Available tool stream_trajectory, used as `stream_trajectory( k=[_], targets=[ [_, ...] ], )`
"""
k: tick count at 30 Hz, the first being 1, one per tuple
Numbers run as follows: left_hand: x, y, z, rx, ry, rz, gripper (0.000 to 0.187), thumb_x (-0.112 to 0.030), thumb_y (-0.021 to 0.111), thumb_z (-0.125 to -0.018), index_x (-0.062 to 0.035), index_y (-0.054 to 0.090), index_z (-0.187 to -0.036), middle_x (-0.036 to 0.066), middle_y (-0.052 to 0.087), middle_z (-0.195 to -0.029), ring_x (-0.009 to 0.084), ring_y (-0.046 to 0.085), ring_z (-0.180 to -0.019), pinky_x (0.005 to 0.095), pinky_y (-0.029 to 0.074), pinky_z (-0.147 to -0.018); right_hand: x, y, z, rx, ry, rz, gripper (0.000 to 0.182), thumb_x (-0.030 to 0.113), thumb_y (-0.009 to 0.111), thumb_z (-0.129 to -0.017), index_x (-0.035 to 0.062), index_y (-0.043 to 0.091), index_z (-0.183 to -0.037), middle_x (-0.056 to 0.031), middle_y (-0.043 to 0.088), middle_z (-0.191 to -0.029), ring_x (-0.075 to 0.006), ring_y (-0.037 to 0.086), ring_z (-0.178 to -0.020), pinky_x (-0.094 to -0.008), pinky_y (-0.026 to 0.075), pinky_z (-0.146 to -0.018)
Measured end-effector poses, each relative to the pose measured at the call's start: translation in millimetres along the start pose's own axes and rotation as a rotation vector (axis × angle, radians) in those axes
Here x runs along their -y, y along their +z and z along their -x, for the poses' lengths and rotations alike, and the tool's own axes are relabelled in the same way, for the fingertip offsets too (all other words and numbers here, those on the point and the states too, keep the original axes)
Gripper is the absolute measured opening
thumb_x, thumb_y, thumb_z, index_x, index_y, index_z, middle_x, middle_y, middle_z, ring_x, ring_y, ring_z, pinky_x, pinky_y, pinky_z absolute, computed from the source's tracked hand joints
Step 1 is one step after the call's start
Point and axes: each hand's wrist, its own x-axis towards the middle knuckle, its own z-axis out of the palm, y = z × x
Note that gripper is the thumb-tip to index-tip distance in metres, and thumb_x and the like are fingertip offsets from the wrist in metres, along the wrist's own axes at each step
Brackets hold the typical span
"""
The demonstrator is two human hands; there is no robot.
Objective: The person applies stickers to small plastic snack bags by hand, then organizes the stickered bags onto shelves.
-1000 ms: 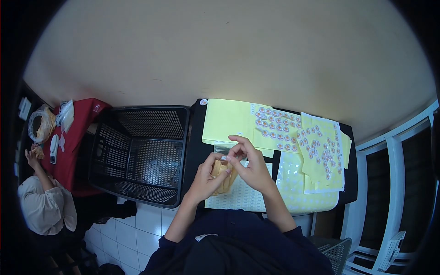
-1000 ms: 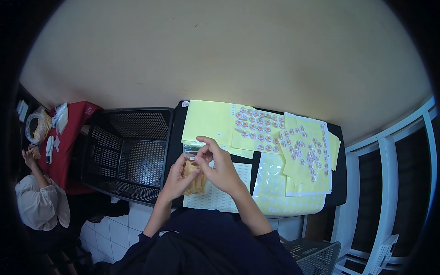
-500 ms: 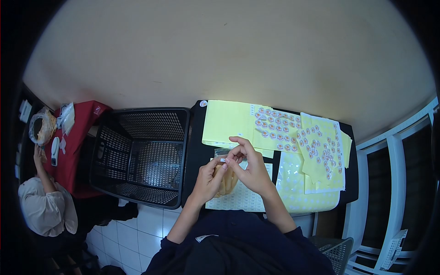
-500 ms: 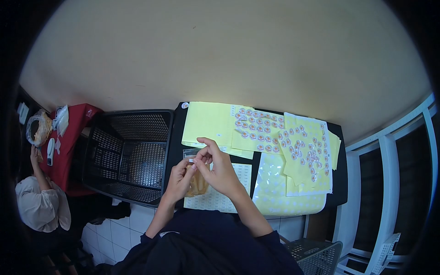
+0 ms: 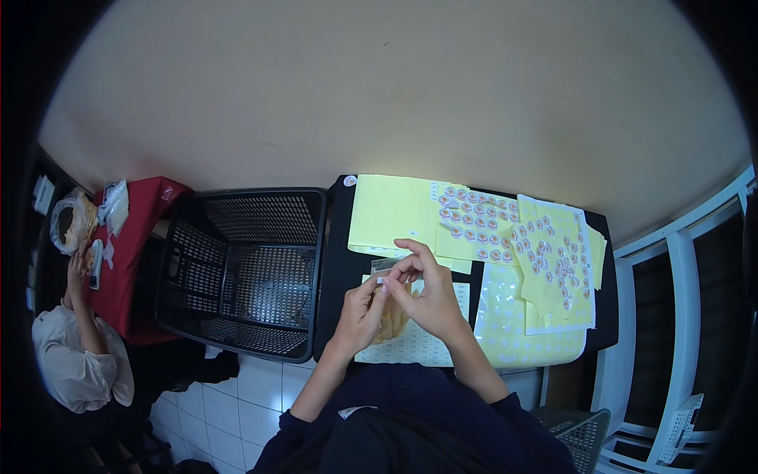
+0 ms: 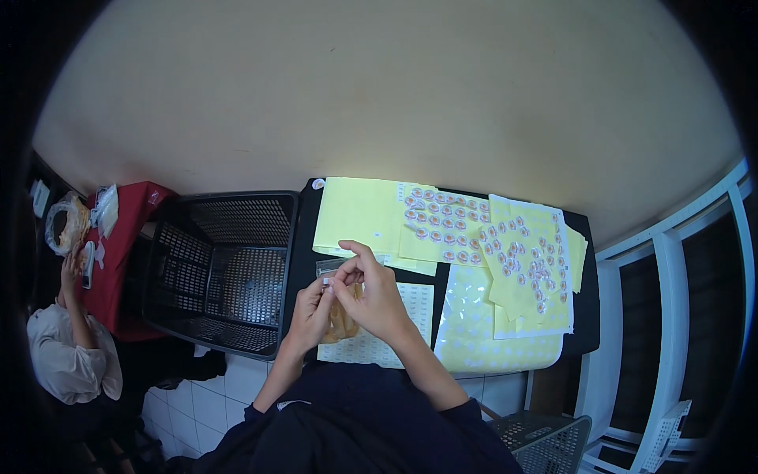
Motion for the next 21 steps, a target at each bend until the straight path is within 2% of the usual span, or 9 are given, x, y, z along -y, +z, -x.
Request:
stream_trajectory(
  k=[3,8,15,18,19,20,21],
  targets=[
    [-1,0,0,0.002,-0.008,-0.027,0.025,-0.011,0.043,-0.087,0.0035,0.052,-0.106,0.010,0.059,-0.074,0.0100,0.054,-0.069,0.0244,0.043,-0.061,0,0,0,-0.012,0.004,0.009,0.045,0.002,0.059,-0.073,-0.0008,0.040,-0.114,-0.0079,0.057,-0.069,-0.0128,0.056,-0.062,-0.0250,0.045,-0.062],
    [-2,-1,-1,0.010,0.070,-0.102,0.026,-0.008,0.049,-0.081,0.0033,0.053,-0.104,0.016,0.060,-0.086,0.0206,0.060,-0.075,0.0287,0.045,-0.065,0,1,-1,-0.030,0.001,0.026,0.045,0.002,0.061,-0.072,-0.0009,0.041,-0.112,-0.0083,0.058,-0.068,-0.0136,0.056,-0.061,-0.0254,0.046,-0.061],
    [-9,-4,1,0.059,-0.003,-0.089,0.030,-0.008,0.051,-0.077,0.0031,0.053,-0.105,0.017,0.060,-0.089,0.0221,0.060,-0.080,0.0281,0.045,-0.069,1,2,1,-0.052,0.012,0.084,0.044,0.004,0.062,-0.070,0.0003,0.044,-0.110,-0.0090,0.057,-0.067,-0.0168,0.058,-0.062,-0.0269,0.046,-0.061],
    [-12,-8,0,0.079,0.038,-0.119,0.030,-0.011,0.050,-0.077,0.0036,0.054,-0.104,0.018,0.060,-0.087,0.0213,0.061,-0.076,0.0283,0.045,-0.066,1,3,2,-0.056,0.005,0.122,0.042,0.006,0.063,-0.070,0.0009,0.046,-0.108,-0.0087,0.057,-0.068,-0.0187,0.058,-0.062,-0.0278,0.046,-0.061],
    [-10,-9,0,0.079,-0.002,-0.112,0.030,-0.012,0.048,-0.078,0.0038,0.055,-0.102,0.018,0.061,-0.085,0.0206,0.060,-0.074,0.0282,0.045,-0.065,1,3,2,-0.060,-0.007,0.135,0.041,0.007,0.063,-0.069,0.0011,0.047,-0.107,-0.0086,0.057,-0.068,-0.0196,0.058,-0.062,-0.0283,0.046,-0.060],
    [-8,-10,1,0.080,-0.044,-0.105,0.029,-0.014,0.047,-0.080,0.0041,0.056,-0.101,0.018,0.061,-0.083,0.0199,0.060,-0.071,0.0280,0.045,-0.063,-1,4,2,-0.061,-0.007,0.136,0.041,0.007,0.063,-0.069,0.0011,0.047,-0.107,-0.0086,0.057,-0.068,-0.0196,0.058,-0.062,-0.0283,0.046,-0.060],
    [-6,-8,1,0.081,-0.043,-0.104,0.029,-0.014,0.047,-0.080,0.0041,0.056,-0.101,0.018,0.061,-0.083,0.0199,0.060,-0.071,0.0280,0.045,-0.063,-3,5,2,-0.079,-0.041,0.149,0.042,0.005,0.064,-0.068,0.0018,0.048,-0.107,-0.0068,0.056,-0.065,-0.0156,0.056,-0.058,-0.0261,0.045,-0.058]
  ],
)
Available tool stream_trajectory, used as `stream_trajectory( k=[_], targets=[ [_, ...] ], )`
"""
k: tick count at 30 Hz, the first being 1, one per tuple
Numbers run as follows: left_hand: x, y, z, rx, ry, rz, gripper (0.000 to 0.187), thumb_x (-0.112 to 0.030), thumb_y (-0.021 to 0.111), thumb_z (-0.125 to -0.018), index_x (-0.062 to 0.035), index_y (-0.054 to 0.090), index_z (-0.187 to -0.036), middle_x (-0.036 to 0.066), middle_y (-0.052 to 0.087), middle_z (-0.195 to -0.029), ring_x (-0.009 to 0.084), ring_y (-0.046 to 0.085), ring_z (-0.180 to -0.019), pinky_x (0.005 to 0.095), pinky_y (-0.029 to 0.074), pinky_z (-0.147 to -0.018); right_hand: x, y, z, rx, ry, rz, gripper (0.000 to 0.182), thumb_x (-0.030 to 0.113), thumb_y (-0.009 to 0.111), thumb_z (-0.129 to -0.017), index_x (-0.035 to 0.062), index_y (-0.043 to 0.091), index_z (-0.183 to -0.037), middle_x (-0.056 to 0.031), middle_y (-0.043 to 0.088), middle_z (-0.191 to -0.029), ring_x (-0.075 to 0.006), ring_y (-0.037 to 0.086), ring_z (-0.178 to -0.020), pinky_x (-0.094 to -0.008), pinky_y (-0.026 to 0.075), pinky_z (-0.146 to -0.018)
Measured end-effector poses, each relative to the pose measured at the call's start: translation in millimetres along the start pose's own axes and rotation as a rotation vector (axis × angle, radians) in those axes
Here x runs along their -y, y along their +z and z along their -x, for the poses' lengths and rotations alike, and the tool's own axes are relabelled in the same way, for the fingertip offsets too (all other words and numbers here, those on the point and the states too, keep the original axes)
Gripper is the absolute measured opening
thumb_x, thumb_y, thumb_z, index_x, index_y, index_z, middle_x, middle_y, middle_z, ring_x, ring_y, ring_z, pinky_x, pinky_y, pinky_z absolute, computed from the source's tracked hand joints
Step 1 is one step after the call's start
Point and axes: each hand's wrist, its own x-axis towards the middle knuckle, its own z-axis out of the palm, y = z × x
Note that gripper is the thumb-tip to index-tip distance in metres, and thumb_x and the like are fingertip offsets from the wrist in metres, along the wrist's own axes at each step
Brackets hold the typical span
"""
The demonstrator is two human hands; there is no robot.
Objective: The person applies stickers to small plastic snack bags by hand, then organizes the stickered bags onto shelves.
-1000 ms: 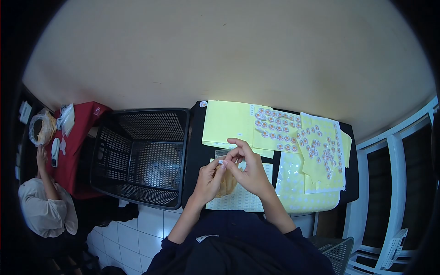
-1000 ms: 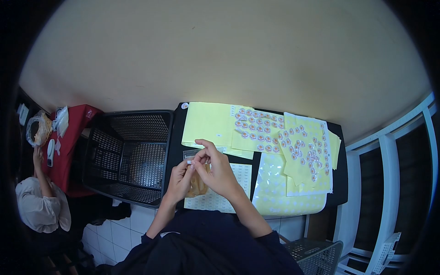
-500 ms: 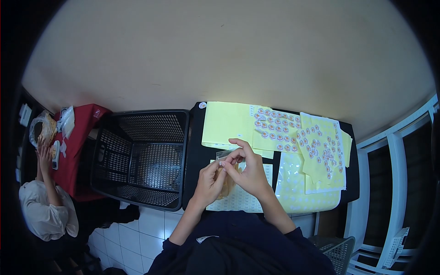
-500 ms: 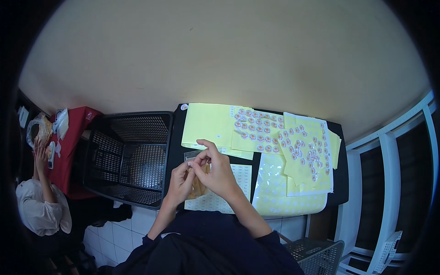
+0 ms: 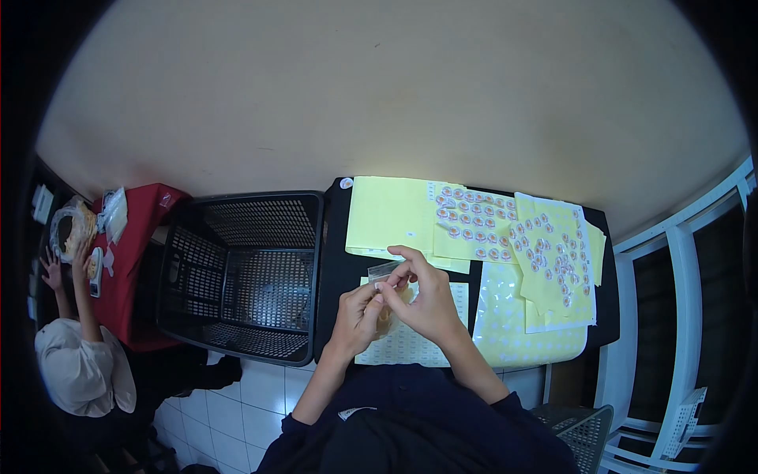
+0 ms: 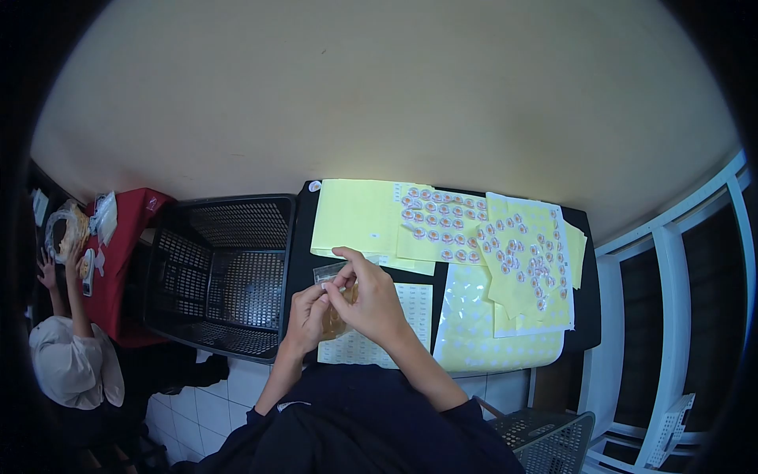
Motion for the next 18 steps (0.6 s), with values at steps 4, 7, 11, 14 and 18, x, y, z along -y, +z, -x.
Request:
stream_trajectory(
  k=[4,7,11,14,18],
  targets=[
    [5,6,1,-0.102,0.043,0.101,0.029,-0.015,0.041,-0.085,0.0037,0.058,-0.100,0.017,0.062,-0.080,0.0160,0.059,-0.070,0.0270,0.044,-0.061,2,-4,3,0.049,0.074,0.091,0.042,0.011,0.066,-0.067,0.0041,0.050,-0.105,-0.0050,0.054,-0.066,-0.0196,0.054,-0.067,-0.0306,0.041,-0.066],
    [1,7,1,-0.105,0.036,0.121,0.030,-0.014,0.038,-0.088,0.0034,0.059,-0.100,0.015,0.063,-0.083,0.0142,0.059,-0.073,0.0259,0.045,-0.065,2,-8,1,-0.084,-0.074,0.372,0.044,0.016,0.067,-0.065,0.0064,0.051,-0.105,-0.0019,0.053,-0.071,-0.0188,0.052,-0.075,-0.0316,0.036,-0.074],
    [7,12,0,-0.093,0.034,0.211,0.030,-0.013,0.037,-0.089,0.0042,0.060,-0.098,0.013,0.064,-0.088,0.0137,0.060,-0.079,0.0243,0.045,-0.072,-4,-8,3,-0.096,-0.070,0.321,0.049,0.013,0.071,-0.061,0.0072,0.051,-0.106,-0.0011,0.055,-0.079,-0.0174,0.052,-0.080,-0.0300,0.034,-0.080],
    [15,13,1,-0.079,-0.041,0.277,0.030,-0.013,0.037,-0.089,0.0049,0.060,-0.097,0.013,0.064,-0.088,0.0135,0.060,-0.081,0.0243,0.045,-0.073,-13,-8,8,-0.050,-0.016,0.193,0.048,0.013,0.071,-0.062,0.0073,0.051,-0.105,-0.0012,0.056,-0.078,-0.0178,0.054,-0.080,-0.0316,0.035,-0.079],
    [28,16,2,-0.029,-0.095,0.275,0.029,-0.012,0.038,-0.089,0.0049,0.060,-0.096,0.012,0.064,-0.089,0.0135,0.060,-0.081,0.0250,0.045,-0.074,-24,-6,15,-0.044,0.055,0.136,0.047,0.013,0.071,-0.062,0.0057,0.051,-0.104,-0.0026,0.057,-0.074,-0.0186,0.056,-0.075,-0.0320,0.037,-0.078]
  ],
)
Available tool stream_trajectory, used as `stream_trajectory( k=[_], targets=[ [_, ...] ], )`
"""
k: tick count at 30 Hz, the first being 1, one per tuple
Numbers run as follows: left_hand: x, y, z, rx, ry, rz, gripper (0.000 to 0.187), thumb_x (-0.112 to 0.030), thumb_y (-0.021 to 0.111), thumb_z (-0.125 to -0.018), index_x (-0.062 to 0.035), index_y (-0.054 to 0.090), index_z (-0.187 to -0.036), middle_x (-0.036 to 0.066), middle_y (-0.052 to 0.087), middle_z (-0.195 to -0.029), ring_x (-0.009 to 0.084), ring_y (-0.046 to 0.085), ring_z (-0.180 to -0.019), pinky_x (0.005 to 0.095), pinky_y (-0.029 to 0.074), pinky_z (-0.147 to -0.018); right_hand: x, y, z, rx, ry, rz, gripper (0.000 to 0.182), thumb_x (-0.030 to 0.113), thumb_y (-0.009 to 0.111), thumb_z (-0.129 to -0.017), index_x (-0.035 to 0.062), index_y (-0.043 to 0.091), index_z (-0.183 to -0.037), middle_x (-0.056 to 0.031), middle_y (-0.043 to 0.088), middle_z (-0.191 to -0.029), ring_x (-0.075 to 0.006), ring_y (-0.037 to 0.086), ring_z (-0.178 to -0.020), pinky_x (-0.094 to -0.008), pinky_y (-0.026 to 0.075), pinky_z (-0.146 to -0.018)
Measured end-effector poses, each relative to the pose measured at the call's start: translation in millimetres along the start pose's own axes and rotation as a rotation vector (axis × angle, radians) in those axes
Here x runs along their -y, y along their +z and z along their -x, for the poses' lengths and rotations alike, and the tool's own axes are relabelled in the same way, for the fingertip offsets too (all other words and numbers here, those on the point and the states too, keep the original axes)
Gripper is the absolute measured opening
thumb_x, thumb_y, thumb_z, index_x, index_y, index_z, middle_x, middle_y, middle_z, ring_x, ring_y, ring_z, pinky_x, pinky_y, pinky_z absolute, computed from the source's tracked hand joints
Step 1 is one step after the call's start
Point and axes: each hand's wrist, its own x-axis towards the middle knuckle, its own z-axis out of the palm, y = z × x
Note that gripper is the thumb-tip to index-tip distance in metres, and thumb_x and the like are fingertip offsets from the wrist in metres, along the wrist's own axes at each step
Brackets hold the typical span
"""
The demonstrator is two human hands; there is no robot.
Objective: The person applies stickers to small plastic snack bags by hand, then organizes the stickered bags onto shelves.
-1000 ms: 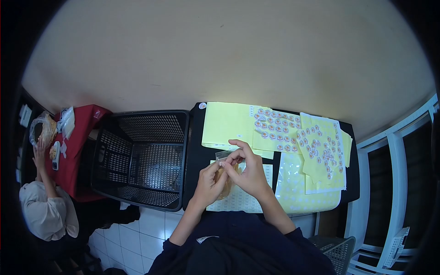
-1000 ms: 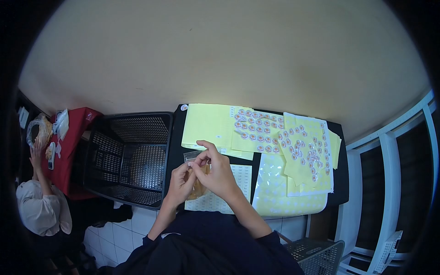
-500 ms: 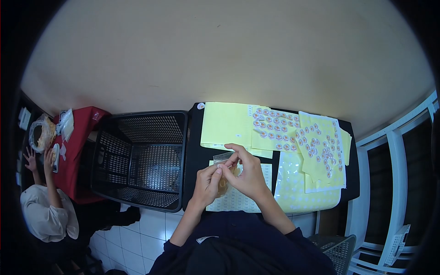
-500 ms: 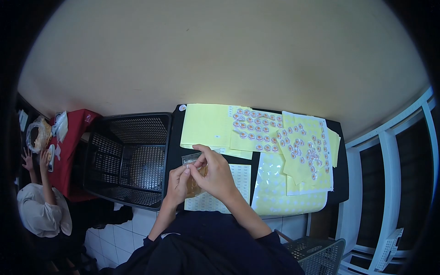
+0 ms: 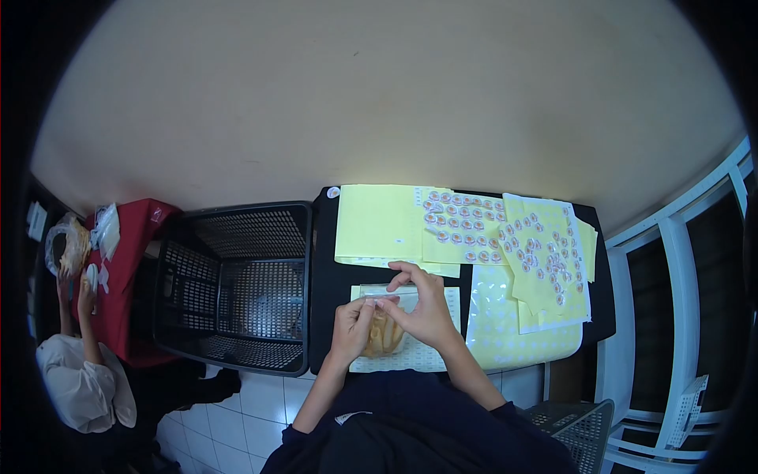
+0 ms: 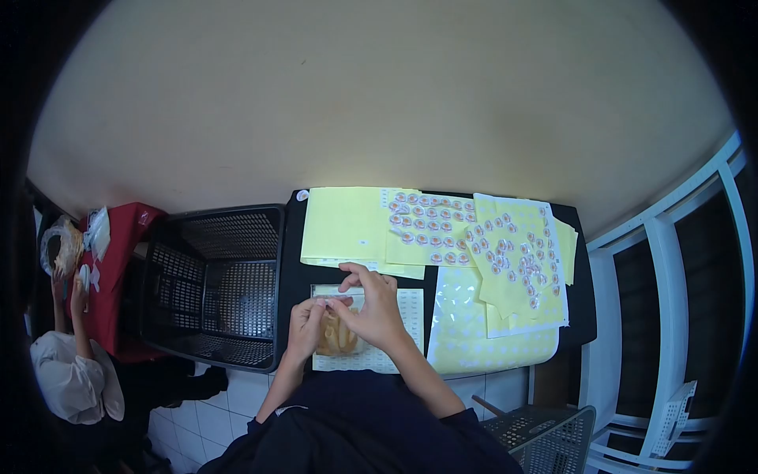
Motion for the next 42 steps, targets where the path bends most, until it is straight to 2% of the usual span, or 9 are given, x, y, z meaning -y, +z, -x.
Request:
stream_trajectory(
  k=[9,12,16,18,22,25,31,37,42],
  targets=[
    [19,4,-9,0.027,-0.058,0.137,0.025,-0.009,0.041,-0.087,0.0054,0.061,-0.091,0.013,0.064,-0.088,0.0154,0.060,-0.082,0.0258,0.046,-0.075,-27,0,8,-0.002,0.032,-0.061,0.046,0.012,0.071,-0.063,0.0032,0.051,-0.104,-0.0063,0.057,-0.077,-0.0165,0.057,-0.076,-0.0285,0.041,-0.074],
    [25,-6,-14,-0.102,-0.137,0.215,0.021,-0.008,0.044,-0.087,0.0059,0.060,-0.088,0.013,0.063,-0.086,0.0157,0.060,-0.079,0.0250,0.047,-0.072,-40,-15,9,0.003,0.072,-0.164,0.041,0.015,0.070,-0.067,0.0057,0.053,-0.103,-0.0041,0.056,-0.089,-0.0123,0.053,-0.083,-0.0256,0.042,-0.065],
    [49,-34,-20,-0.270,-0.259,0.419,0.023,-0.017,0.044,-0.086,0.0037,0.054,-0.085,0.014,0.061,-0.081,0.0184,0.060,-0.071,0.0284,0.049,-0.069,-83,-28,0,-0.178,0.230,-0.109,0.030,0.011,0.067,-0.070,0.0051,0.056,-0.097,-0.0039,0.056,-0.085,-0.0113,0.054,-0.079,-0.0243,0.041,-0.061],
    [60,-46,-23,-0.307,-0.277,0.474,0.024,-0.018,0.042,-0.086,0.0029,0.054,-0.085,0.015,0.060,-0.083,0.0197,0.059,-0.076,0.0306,0.049,-0.071,-99,-36,-14,-0.262,0.287,0.051,0.023,0.011,0.064,-0.071,0.0025,0.058,-0.091,-0.0087,0.056,-0.083,-0.0175,0.055,-0.073,-0.0285,0.044,-0.064],
    [71,-54,-26,-0.343,-0.301,0.495,0.027,-0.020,0.040,-0.086,0.0032,0.054,-0.089,0.015,0.060,-0.086,0.0212,0.058,-0.081,0.0328,0.048,-0.075,-126,-39,-40,-0.210,0.248,0.194,0.019,0.007,0.060,-0.072,0.0001,0.058,-0.089,-0.0106,0.056,-0.082,-0.0229,0.055,-0.073,-0.0320,0.045,-0.065],
    [74,-58,-25,-0.346,-0.312,0.522,0.027,-0.020,0.041,-0.086,0.0030,0.054,-0.092,0.014,0.060,-0.088,0.0214,0.058,-0.081,0.0330,0.048,-0.075,-137,-32,-52,-0.167,0.139,0.282,0.018,0.006,0.059,-0.072,-0.0005,0.058,-0.089,-0.0118,0.055,-0.083,-0.0258,0.056,-0.075,-0.0339,0.045,-0.067],
    [69,-58,-26,-0.356,-0.335,0.594,0.024,-0.016,0.042,-0.086,0.0052,0.053,-0.088,0.015,0.059,-0.087,0.0210,0.057,-0.084,0.0312,0.047,-0.077,-152,-23,-68,-0.053,0.211,0.384,0.018,0.006,0.058,-0.073,-0.0015,0.058,-0.089,-0.0135,0.058,-0.080,-0.0281,0.057,-0.077,-0.0341,0.046,-0.068],
    [66,-58,-28,-0.338,-0.363,0.590,0.023,-0.016,0.041,-0.086,0.0038,0.053,-0.084,0.015,0.059,-0.087,0.0208,0.058,-0.083,0.0316,0.047,-0.076,-167,-31,-73,-0.071,0.334,0.090,0.012,0.002,0.054,-0.077,-0.0041,0.057,-0.086,-0.0154,0.061,-0.074,-0.0226,0.061,-0.061,-0.0297,0.048,-0.056],
    [72,-59,-27,-0.326,-0.347,0.618,0.023,-0.016,0.040,-0.086,0.0038,0.053,-0.085,0.014,0.059,-0.086,0.0204,0.058,-0.081,0.0312,0.047,-0.075,-168,-30,-70,-0.162,0.326,0.022,0.011,0.000,0.054,-0.077,-0.0045,0.058,-0.085,-0.0145,0.060,-0.072,-0.0203,0.061,-0.060,-0.0286,0.047,-0.054]
  ],
)
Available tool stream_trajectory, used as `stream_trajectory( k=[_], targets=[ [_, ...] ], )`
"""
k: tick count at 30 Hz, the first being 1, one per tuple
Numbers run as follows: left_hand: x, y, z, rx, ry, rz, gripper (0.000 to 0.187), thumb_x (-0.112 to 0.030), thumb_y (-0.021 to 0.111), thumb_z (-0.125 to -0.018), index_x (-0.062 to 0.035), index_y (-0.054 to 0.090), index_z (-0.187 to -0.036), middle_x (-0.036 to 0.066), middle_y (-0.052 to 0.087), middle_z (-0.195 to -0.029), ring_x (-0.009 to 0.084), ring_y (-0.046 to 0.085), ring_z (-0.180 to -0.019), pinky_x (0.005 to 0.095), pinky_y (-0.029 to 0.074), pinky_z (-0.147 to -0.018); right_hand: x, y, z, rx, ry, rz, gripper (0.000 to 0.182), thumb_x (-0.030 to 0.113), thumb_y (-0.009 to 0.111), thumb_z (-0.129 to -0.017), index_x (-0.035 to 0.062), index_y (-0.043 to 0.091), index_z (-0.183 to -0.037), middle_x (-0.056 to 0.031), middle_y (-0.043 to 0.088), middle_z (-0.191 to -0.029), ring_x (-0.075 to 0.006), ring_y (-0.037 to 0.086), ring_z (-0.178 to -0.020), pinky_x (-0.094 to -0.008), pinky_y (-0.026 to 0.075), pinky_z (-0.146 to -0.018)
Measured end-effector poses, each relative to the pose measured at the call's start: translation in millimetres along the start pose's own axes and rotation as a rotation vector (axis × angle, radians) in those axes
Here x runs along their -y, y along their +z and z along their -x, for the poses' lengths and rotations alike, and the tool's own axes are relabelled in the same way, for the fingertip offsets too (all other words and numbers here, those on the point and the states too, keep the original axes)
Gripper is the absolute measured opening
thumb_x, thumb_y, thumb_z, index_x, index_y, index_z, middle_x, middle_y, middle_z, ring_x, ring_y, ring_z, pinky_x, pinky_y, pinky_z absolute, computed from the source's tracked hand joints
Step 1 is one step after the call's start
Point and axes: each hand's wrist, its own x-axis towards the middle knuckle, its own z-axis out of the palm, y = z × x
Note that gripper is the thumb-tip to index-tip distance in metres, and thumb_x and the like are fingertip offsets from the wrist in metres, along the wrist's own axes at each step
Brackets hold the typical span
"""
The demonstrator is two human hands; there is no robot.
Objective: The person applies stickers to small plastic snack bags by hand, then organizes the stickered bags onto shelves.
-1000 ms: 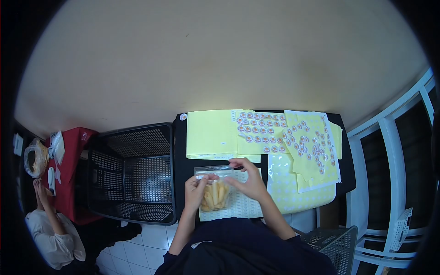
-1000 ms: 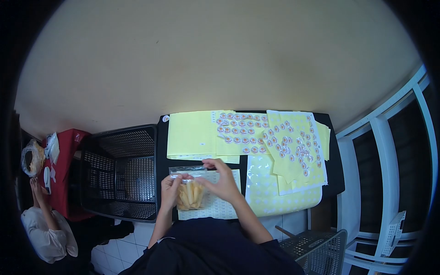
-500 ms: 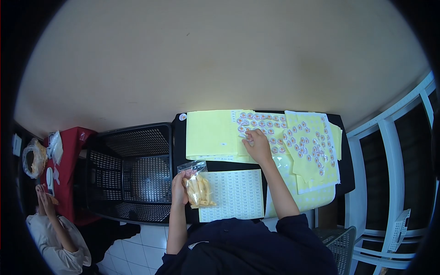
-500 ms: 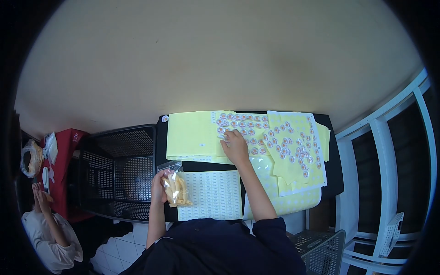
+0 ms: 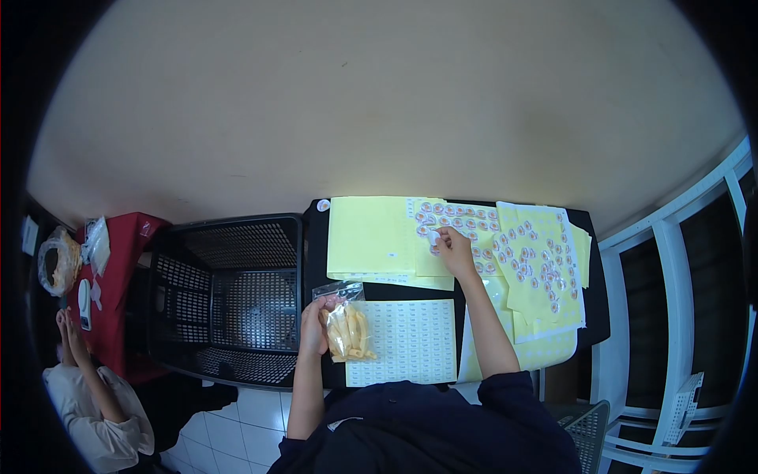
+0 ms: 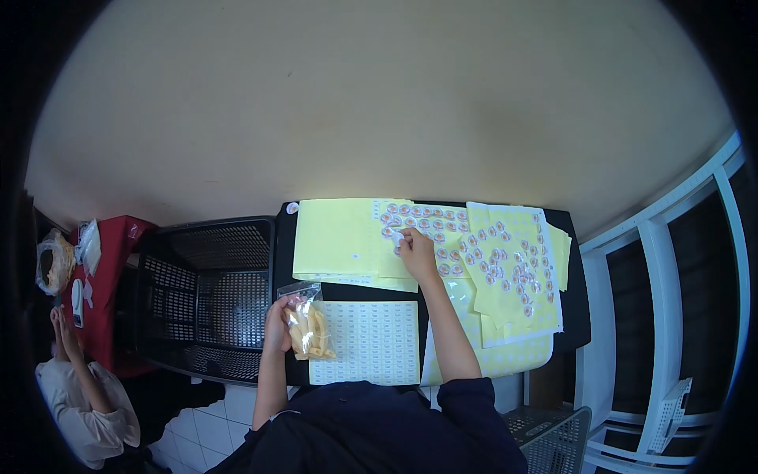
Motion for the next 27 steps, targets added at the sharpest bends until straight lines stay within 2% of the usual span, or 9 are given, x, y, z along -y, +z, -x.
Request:
stream_trajectory(
  k=[2,4,7,9,12,15,18,21,27],
  targets=[
    [3,-4,-1,0.084,0.073,0.034,0.024,-0.015,0.039,-0.086,0.0040,0.053,-0.087,0.014,0.059,-0.086,0.0212,0.057,-0.080,0.0321,0.047,-0.076,3,3,1,-0.027,-0.039,-0.009,0.011,0.000,0.054,-0.076,-0.0041,0.058,-0.086,-0.0136,0.060,-0.072,-0.0205,0.060,-0.061,-0.0286,0.047,-0.054],
    [5,-8,0,0.059,0.021,0.076,0.025,-0.016,0.038,-0.086,0.0038,0.053,-0.087,0.016,0.059,-0.088,0.0251,0.057,-0.084,0.0359,0.046,-0.079,9,12,0,-0.177,-0.217,0.081,0.009,0.001,0.056,-0.076,-0.0010,0.060,-0.084,-0.0092,0.059,-0.075,-0.0135,0.058,-0.065,-0.0242,0.046,-0.056],
    [6,-15,0,0.040,-0.020,0.198,0.027,-0.018,0.038,-0.087,0.0041,0.053,-0.091,0.018,0.059,-0.090,0.0284,0.057,-0.087,0.0388,0.046,-0.080,37,44,-9,-0.113,-0.368,0.013,0.009,0.001,0.057,-0.074,0.0016,0.062,-0.082,-0.0090,0.060,-0.076,-0.0166,0.059,-0.068,-0.0260,0.046,-0.058],
    [6,-16,-2,0.088,-0.032,0.248,0.028,-0.019,0.038,-0.087,0.0043,0.052,-0.092,0.018,0.059,-0.089,0.0285,0.058,-0.086,0.0387,0.046,-0.080,68,70,-16,-0.023,-0.450,0.115,0.010,0.005,0.058,-0.072,0.0061,0.064,-0.079,-0.0085,0.059,-0.076,-0.0249,0.055,-0.078,-0.0336,0.043,-0.072],
    [8,-16,-2,0.102,-0.029,0.238,0.028,-0.019,0.038,-0.087,0.0043,0.051,-0.093,0.018,0.059,-0.089,0.0289,0.058,-0.086,0.0391,0.046,-0.080,97,117,-38,0.035,-0.714,0.230,0.010,0.006,0.058,-0.070,0.0084,0.065,-0.076,-0.0063,0.059,-0.074,-0.0234,0.053,-0.074,-0.0350,0.043,-0.068],
    [7,-16,-2,0.109,-0.039,0.242,0.028,-0.019,0.038,-0.087,0.0045,0.052,-0.093,0.019,0.060,-0.089,0.0283,0.058,-0.086,0.0391,0.047,-0.079,109,157,-54,0.034,-0.795,0.385,0.012,0.004,0.055,-0.069,0.0092,0.065,-0.073,-0.0048,0.059,-0.074,-0.0210,0.053,-0.079,-0.0330,0.041,-0.069],
    [7,-16,-2,0.159,-0.009,0.247,0.028,-0.018,0.037,-0.088,0.0045,0.052,-0.092,0.019,0.060,-0.088,0.0281,0.058,-0.085,0.0387,0.047,-0.078,101,182,-64,0.110,-0.790,0.724,0.014,0.007,0.055,-0.069,0.0106,0.066,-0.077,-0.0033,0.060,-0.079,-0.0208,0.052,-0.083,-0.0328,0.039,-0.071],
    [8,-18,-4,0.177,0.003,0.244,0.028,-0.018,0.036,-0.088,0.0043,0.053,-0.092,0.019,0.061,-0.088,0.0283,0.059,-0.084,0.0384,0.047,-0.078,97,186,-57,0.096,-0.728,0.750,0.017,0.004,0.054,-0.067,0.0092,0.066,-0.079,-0.0066,0.060,-0.079,-0.0220,0.052,-0.085,-0.0353,0.037,-0.076],
    [8,-17,-5,0.202,-0.026,0.272,0.027,-0.018,0.039,-0.088,0.0033,0.053,-0.092,0.018,0.061,-0.088,0.0285,0.059,-0.084,0.0387,0.048,-0.077,95,178,-56,0.240,-0.361,0.446,0.026,0.002,0.050,-0.068,0.0082,0.065,-0.088,-0.0103,0.060,-0.092,-0.0244,0.052,-0.093,-0.0364,0.038,-0.081]
  ],
)
